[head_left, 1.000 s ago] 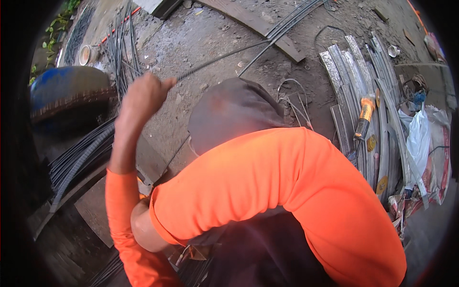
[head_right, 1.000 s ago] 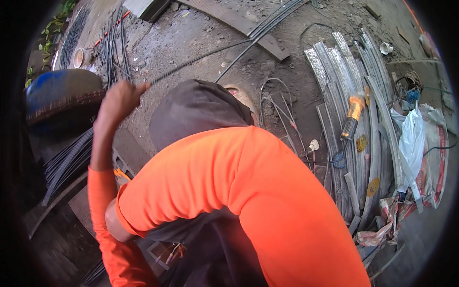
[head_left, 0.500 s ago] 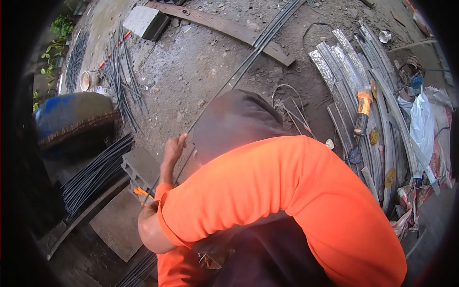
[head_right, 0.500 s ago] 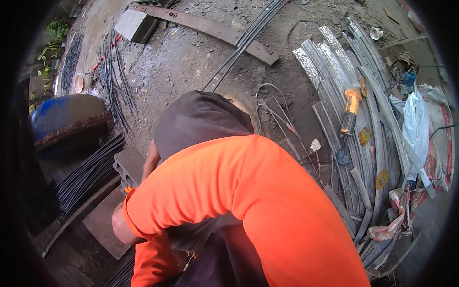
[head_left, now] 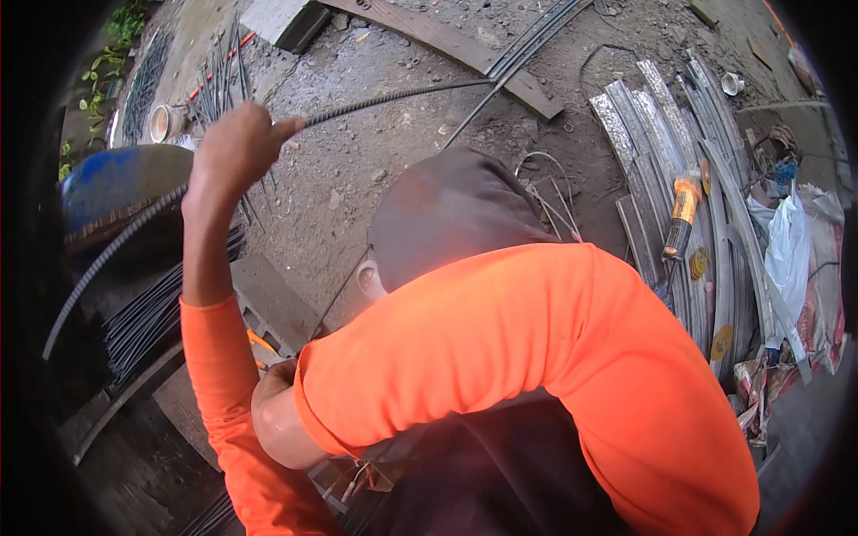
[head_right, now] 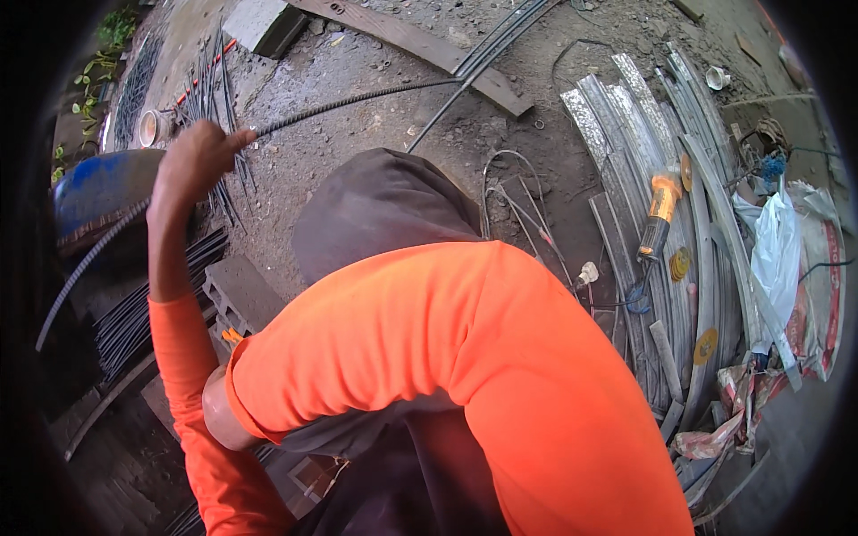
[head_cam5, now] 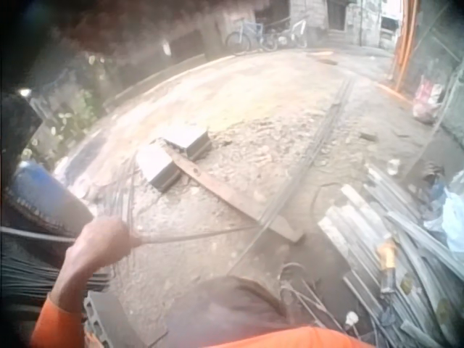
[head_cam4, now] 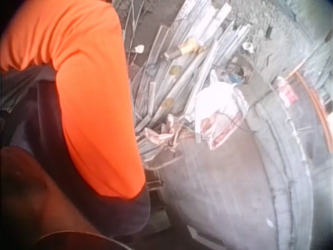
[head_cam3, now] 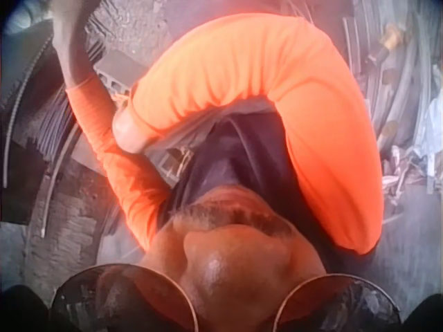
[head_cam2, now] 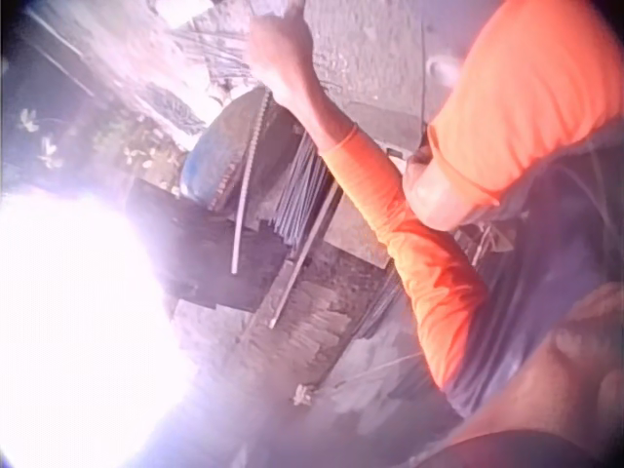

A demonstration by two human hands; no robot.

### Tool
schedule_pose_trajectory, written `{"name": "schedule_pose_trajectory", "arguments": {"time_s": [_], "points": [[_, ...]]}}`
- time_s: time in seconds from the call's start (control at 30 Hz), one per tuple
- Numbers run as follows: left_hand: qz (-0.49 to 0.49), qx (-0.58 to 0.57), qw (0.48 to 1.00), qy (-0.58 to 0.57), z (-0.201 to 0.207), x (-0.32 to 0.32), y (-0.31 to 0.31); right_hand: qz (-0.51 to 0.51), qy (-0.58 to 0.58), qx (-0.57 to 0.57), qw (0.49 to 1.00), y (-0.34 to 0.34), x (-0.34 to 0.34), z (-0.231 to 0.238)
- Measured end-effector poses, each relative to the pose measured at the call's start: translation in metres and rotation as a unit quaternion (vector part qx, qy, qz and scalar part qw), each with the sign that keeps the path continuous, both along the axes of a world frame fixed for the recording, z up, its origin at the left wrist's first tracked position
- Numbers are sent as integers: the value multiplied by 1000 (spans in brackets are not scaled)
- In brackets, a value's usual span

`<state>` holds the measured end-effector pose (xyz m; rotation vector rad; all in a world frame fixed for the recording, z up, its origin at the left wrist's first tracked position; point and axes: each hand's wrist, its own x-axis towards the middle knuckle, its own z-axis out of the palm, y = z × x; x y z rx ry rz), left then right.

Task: The person cuts metal rebar rods using an angle grinder, then separates and bends the cut rods by hand.

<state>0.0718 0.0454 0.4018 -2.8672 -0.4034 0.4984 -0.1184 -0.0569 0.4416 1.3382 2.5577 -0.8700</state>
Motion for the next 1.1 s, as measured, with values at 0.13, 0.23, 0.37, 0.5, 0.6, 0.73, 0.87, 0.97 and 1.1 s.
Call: {"name": "schedule_pose_trajectory", "arguments": {"time_s": [0.13, 0.23, 0.37, 0.5, 0.6, 0.73, 0.87, 0.97, 1.1], "points": [[116, -56, 992, 15, -79, -79, 48, -47, -2, 29, 998, -14, 10, 5], [225, -224, 948, -13, -198, -168, 75, -161, -36, 86, 982, -33, 17, 9], [334, -444, 823, -118, -309, -247, 29, -244, -79, 137, 957, -47, 21, 10], [370, -417, 826, -78, -317, -264, 17, -61, -10, 56, 997, -16, 15, 3], [411, -459, 783, -88, -295, -233, 6, -16, -68, -34, 997, 6, -5, -25], [310, -360, 880, -22, -228, -220, 69, -35, -114, -74, 990, -14, -4, 28], [191, -186, 964, 1, -105, -121, 34, 45, -9, -63, 997, -7, 4, 4], [-40, 22, 982, -182, -42, -77, 4, 5, -37, -85, 996, 8, -34, -19], [-47, 27, 981, -185, -18, -46, -26, -22, -51, -107, 993, 9, -32, -27]]}}
